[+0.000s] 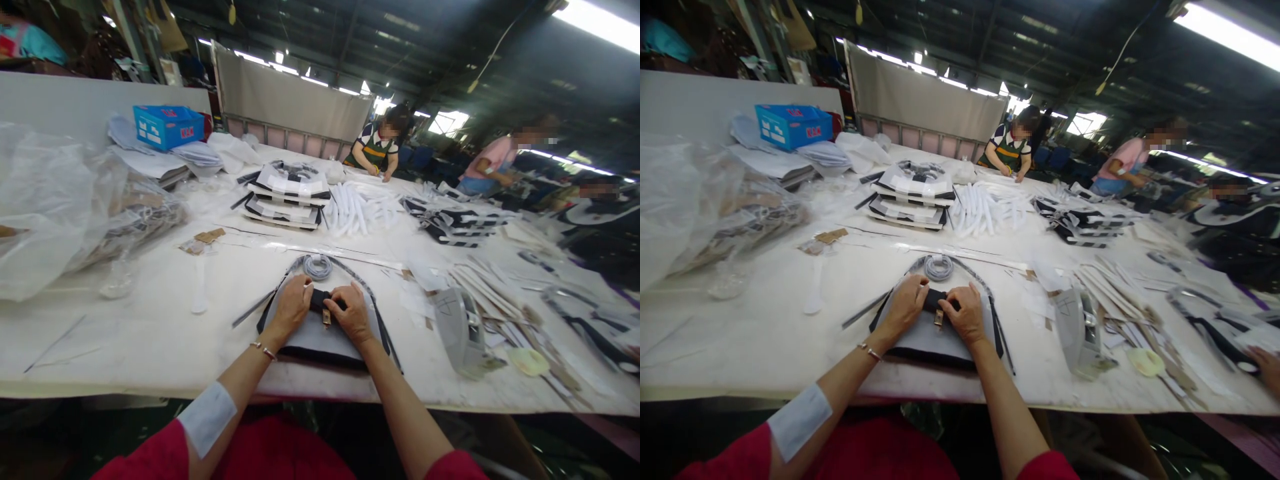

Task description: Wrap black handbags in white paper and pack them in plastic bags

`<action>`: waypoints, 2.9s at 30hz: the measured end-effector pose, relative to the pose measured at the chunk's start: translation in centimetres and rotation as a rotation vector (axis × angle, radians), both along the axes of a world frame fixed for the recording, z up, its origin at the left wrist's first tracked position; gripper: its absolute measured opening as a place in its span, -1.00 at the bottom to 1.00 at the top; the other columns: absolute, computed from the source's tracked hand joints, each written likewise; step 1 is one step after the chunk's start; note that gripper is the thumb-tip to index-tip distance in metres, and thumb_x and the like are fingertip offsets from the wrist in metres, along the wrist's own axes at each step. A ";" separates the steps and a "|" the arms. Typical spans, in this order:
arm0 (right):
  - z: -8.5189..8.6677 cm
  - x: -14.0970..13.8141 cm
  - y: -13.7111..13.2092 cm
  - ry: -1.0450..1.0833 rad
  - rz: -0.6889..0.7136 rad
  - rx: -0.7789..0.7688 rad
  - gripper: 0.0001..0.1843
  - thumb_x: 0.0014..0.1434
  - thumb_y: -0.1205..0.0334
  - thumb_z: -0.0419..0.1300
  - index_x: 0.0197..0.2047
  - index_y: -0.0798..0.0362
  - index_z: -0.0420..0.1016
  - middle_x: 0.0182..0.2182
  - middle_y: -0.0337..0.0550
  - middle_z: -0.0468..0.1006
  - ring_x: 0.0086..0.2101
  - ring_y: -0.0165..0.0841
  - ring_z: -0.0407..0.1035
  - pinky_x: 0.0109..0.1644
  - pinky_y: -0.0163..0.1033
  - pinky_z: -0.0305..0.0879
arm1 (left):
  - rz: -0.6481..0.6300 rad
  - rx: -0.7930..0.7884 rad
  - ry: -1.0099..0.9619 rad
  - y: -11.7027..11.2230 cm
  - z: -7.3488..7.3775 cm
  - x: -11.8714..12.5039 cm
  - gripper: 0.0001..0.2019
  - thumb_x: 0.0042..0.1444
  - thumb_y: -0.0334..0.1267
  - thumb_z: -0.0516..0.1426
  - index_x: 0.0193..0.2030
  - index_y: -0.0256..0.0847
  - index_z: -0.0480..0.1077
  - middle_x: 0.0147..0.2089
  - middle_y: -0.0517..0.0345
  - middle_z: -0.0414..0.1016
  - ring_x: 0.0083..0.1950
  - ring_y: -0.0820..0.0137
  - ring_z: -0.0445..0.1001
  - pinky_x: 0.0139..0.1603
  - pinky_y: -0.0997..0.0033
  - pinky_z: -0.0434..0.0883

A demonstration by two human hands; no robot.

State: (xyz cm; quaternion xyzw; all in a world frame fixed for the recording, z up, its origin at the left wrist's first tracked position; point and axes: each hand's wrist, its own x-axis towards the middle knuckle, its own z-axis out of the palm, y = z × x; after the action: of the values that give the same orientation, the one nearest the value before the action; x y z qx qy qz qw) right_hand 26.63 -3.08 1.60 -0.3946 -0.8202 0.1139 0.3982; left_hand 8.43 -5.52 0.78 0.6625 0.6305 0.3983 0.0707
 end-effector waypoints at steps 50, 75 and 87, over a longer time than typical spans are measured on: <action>0.5 3.1 -4.6 0.003 0.295 -0.307 -0.60 0.06 0.18 0.40 -0.01 -0.07 0.53 -0.09 -0.13 0.64 0.04 -0.14 0.46 0.32 0.22 0.13 | -0.333 -0.464 -0.113 -5.1 2.9 1.7 -0.88 0.09 -0.44 0.05 -0.26 -0.17 0.34 -0.36 0.22 0.51 -0.34 0.42 0.48 -0.32 0.48 0.33; -0.4 2.9 -7.3 -0.096 0.173 0.140 -0.62 0.26 0.40 0.12 0.11 -0.05 0.51 -0.02 -0.06 0.61 -0.05 -0.22 0.53 0.11 -0.04 0.51 | -0.336 -0.610 -0.395 -4.3 1.4 1.7 -0.69 0.02 -0.04 0.05 -0.55 -0.23 0.39 -0.48 0.19 0.39 -0.41 0.41 0.31 -0.40 0.44 0.21; 1.1 2.1 -7.5 -0.309 0.110 0.234 -0.75 0.28 0.39 0.05 -0.18 -0.03 0.56 -0.28 -0.08 0.64 -0.25 -0.27 0.54 -0.05 -0.14 0.50 | -0.313 -0.654 -0.472 -3.9 0.7 2.0 -0.73 -0.03 -0.09 0.09 -0.58 -0.23 0.36 -0.60 0.26 0.30 -0.51 0.47 0.21 -0.48 0.46 0.09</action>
State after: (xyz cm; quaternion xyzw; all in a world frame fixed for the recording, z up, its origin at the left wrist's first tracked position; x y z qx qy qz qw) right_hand 28.75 -10.62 2.65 -0.3130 -0.8996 -0.0227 0.3037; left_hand 10.44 -9.45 1.49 0.5836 0.5818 0.3027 0.4789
